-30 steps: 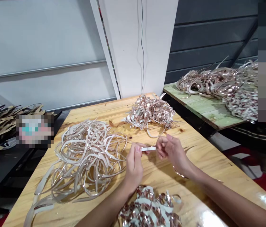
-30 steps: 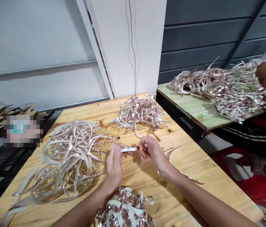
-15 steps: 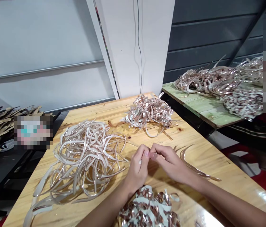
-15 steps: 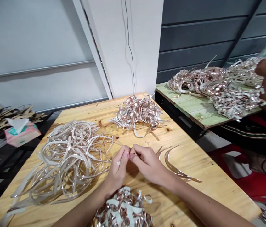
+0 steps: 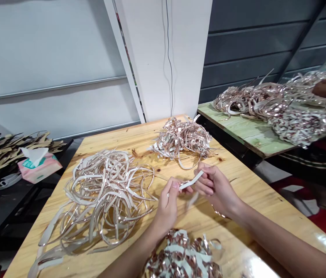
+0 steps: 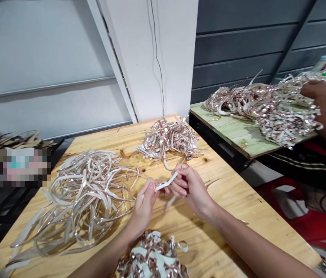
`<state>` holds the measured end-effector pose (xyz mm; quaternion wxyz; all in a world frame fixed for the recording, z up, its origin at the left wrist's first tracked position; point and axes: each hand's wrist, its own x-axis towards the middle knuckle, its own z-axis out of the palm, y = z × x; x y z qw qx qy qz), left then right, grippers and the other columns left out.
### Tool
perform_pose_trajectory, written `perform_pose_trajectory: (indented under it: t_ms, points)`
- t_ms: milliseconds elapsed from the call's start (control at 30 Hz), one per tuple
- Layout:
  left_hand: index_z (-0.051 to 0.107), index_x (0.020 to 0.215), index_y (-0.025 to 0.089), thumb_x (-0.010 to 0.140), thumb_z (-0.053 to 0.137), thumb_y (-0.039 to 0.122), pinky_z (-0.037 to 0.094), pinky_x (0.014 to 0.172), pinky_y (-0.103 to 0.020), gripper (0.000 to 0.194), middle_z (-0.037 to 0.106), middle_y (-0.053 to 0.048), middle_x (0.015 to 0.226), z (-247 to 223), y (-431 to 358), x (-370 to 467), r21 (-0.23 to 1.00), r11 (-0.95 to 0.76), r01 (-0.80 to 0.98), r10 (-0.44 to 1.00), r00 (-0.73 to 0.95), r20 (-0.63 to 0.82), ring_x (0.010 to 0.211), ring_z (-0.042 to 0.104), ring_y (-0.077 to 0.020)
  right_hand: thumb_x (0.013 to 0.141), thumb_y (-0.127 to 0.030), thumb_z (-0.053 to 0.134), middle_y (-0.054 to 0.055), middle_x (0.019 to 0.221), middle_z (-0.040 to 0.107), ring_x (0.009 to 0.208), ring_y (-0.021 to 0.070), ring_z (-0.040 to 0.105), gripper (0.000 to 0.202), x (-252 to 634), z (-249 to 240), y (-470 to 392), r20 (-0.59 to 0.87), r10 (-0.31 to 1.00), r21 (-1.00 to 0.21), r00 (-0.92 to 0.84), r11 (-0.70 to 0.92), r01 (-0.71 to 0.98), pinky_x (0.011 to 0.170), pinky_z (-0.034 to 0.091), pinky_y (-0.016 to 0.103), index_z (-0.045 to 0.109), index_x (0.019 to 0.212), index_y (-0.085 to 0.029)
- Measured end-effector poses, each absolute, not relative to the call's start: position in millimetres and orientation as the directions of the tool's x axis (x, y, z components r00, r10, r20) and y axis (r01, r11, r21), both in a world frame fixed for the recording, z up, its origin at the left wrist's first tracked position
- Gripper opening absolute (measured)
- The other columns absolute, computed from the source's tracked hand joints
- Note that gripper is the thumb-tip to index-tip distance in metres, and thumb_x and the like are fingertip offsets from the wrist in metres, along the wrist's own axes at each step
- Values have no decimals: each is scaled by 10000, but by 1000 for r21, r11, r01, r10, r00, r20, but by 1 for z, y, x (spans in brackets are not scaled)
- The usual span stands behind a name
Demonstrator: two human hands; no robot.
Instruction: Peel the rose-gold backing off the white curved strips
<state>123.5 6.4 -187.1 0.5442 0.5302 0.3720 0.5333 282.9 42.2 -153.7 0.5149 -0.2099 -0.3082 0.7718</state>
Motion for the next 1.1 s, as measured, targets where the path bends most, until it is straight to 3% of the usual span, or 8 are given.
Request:
perform_pose_trajectory:
  t_ms: [100,233,300,400,600,733,933,1100]
  points:
    - [619,913,175,1089,380,457,449,909,-343,410,646,-62,890,-189,7,123,951,-110,-288,968,186,168,896,595,-208,894,-209,598,-109,517,274,428,75,122,279,284,-151,42,-11,905,-612,-424,-342,-713,427,194,215,479,642,-199]
    - [550,922,198,951,559,665,440,758,-303,468,553,-24,864,-189,4,119,953,-173,-250,940,247,236,799,513,-182,879,-242,634,-106,496,292,427,75,136,276,281,-155,35,20,863,-653,-505,-371,-660,432,188,213,494,645,-201]
    - [516,895,207,960,567,641,405,697,-279,442,497,1,819,-186,2,117,979,-175,-106,936,291,199,746,457,-162,882,-243,640,-103,489,309,432,73,150,266,279,-157,31,30,843,-706,-538,-363,-608,442,200,209,512,654,-195]
    - [499,855,209,1053,424,546,396,709,-282,398,480,8,796,-179,-1,117,983,-174,53,940,308,150,736,444,-161,886,-245,639,-102,487,311,435,72,154,265,279,-159,28,22,827,-727,-561,-372,-577,447,204,209,511,661,-193]
    - [452,729,223,1076,338,485,418,775,-311,450,485,-1,748,-178,4,119,973,-192,129,945,291,148,742,473,-185,858,-258,627,-112,516,233,436,79,80,302,280,-154,38,-91,850,-595,-519,-465,-656,404,175,202,413,649,-215]
    - [476,725,229,1043,387,557,472,786,-323,465,528,-12,755,-187,7,119,990,-108,88,964,252,83,765,520,-198,831,-254,640,-115,529,189,446,87,48,332,283,-151,44,-162,883,-549,-440,-451,-704,373,194,197,371,638,-230]
    - [634,899,207,1034,463,555,566,886,-397,411,717,-79,950,-198,12,127,974,31,-224,951,305,40,870,693,-225,812,-121,628,-110,572,206,425,73,136,300,296,-150,56,-197,931,-383,-309,-363,-850,357,252,155,390,659,-220]
    - [657,939,184,1041,496,501,572,918,-406,370,731,-88,997,-199,14,126,977,-53,-206,992,102,75,913,713,-225,823,-142,617,-84,575,266,447,83,271,288,301,-146,59,-214,963,-384,-165,-239,-892,398,330,154,377,685,-222]
